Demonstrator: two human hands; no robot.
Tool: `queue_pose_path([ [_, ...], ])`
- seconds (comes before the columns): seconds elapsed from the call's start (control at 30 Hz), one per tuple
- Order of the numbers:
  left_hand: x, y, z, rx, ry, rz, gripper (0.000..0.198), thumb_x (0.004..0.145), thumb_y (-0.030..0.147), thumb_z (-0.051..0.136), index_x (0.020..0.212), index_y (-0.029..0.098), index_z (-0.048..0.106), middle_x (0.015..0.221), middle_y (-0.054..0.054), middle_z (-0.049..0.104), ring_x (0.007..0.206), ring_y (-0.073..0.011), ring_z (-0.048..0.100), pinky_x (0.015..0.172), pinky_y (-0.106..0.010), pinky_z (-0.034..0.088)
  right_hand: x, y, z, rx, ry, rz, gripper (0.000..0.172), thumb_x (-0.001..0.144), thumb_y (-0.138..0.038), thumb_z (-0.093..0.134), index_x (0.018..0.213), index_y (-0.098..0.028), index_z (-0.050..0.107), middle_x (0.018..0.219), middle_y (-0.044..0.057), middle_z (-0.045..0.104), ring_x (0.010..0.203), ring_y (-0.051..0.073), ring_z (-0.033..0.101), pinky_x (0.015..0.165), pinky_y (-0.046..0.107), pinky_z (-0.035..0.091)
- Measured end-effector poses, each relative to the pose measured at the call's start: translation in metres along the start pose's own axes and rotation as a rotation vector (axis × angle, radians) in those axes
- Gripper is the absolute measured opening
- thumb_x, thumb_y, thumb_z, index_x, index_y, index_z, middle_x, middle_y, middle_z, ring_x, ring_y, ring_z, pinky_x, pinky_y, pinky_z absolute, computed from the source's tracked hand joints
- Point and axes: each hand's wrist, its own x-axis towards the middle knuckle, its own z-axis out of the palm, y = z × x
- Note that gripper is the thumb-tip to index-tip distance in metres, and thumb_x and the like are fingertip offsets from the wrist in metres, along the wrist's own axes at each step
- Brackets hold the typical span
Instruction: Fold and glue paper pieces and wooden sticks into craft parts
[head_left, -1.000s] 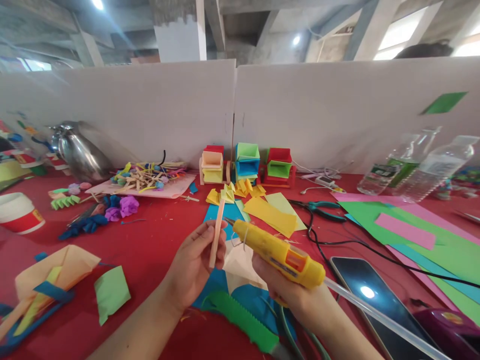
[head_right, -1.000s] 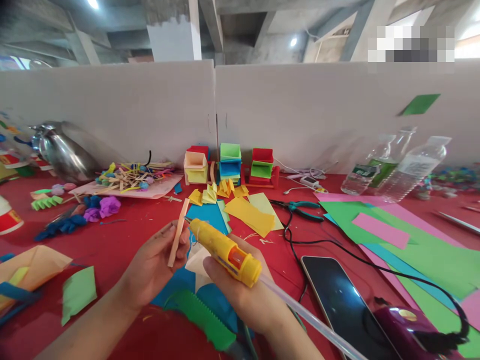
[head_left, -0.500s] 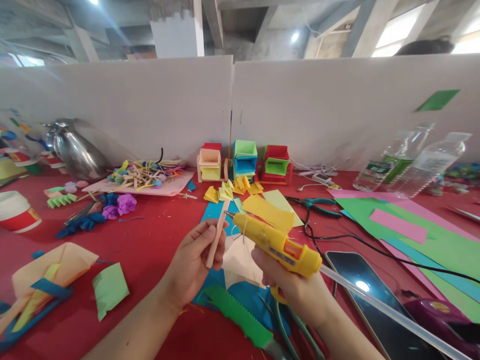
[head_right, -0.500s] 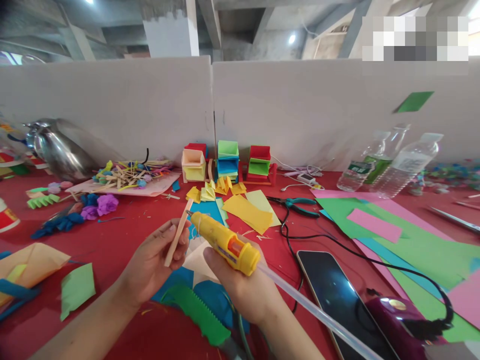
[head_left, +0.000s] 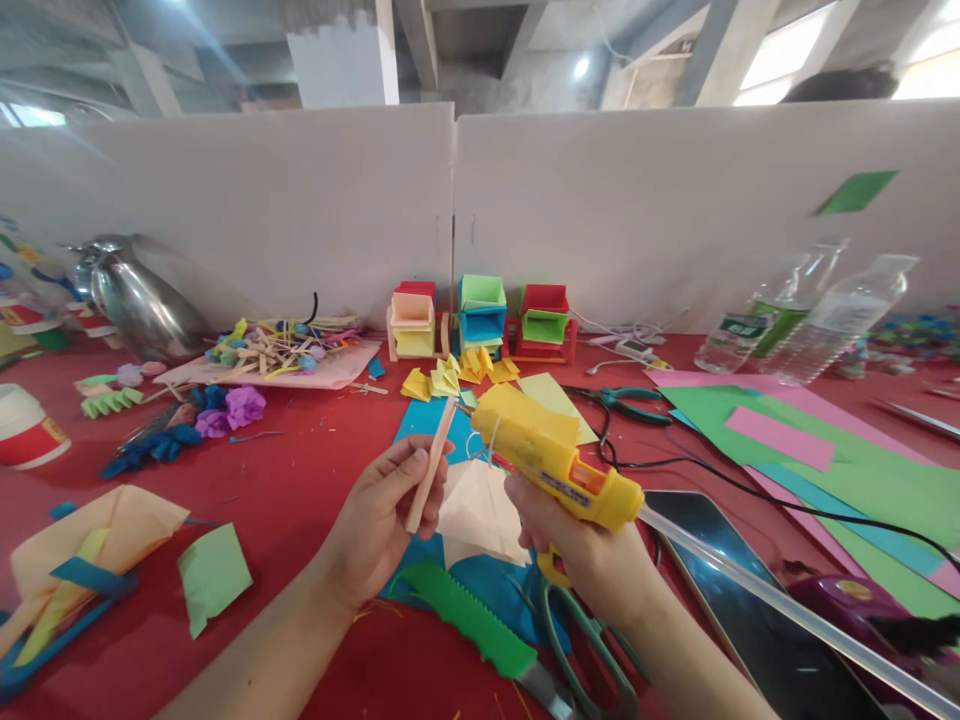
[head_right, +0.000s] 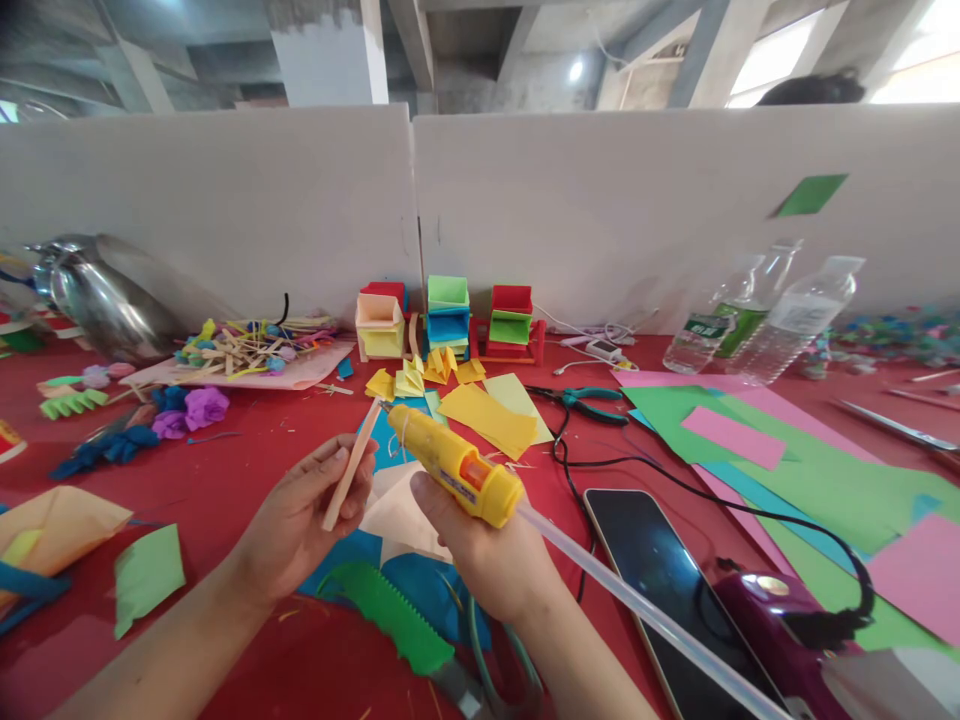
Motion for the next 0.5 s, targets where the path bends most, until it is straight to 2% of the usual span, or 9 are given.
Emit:
queue_pose_path([
  [0.2, 0.0, 0.0, -0.001, -0.004, 0.006, 0.006, 0.022, 0.074, 0.034, 0.064, 0.087, 0.016, 0.062, 0.067, 0.003, 0.051, 0.045, -0.0035, 0.044, 0.038, -0.014, 0.033, -0.001, 0.002, -0.001, -0.064, -0.038, 0.012, 0.036, 0.076, -0.05, 0.05, 0.055, -0.021, 0.049, 0.044, -0.003, 0.045, 0.042, 0.012, 0.047, 0.039, 0.023, 0.04],
  [0.37, 0.001, 0.001, 0.0, -0.017, 0.029, 0.042, 0.022, 0.074, 0.034, 0.063, 0.087, 0.017, 0.061, 0.067, 0.003, 0.05, 0.046, -0.0036, 0.041, 0.039, -0.014, 0.033, -0.001, -0.006, 0.0, -0.075, -0.112, -0.085, 0.028, 0.077, -0.041, 0.05, 0.058, -0.021, 0.049, 0.047, -0.003, 0.048, 0.041, 0.01, 0.045, 0.038, 0.022, 0.036],
  [0.5, 0.003, 0.002, -0.001, -0.059, 0.033, 0.05, 0.018, 0.075, 0.033, 0.063, 0.08, 0.016, 0.058, 0.065, 0.003, 0.049, 0.046, -0.0037, 0.041, 0.039, -0.014, 0.033, 0.0, -0.011, 0.002, -0.069, -0.147, -0.095, 0.025, 0.077, -0.037, 0.05, 0.058, -0.021, 0.047, 0.049, -0.003, 0.047, 0.043, 0.01, 0.044, 0.039, 0.022, 0.036],
])
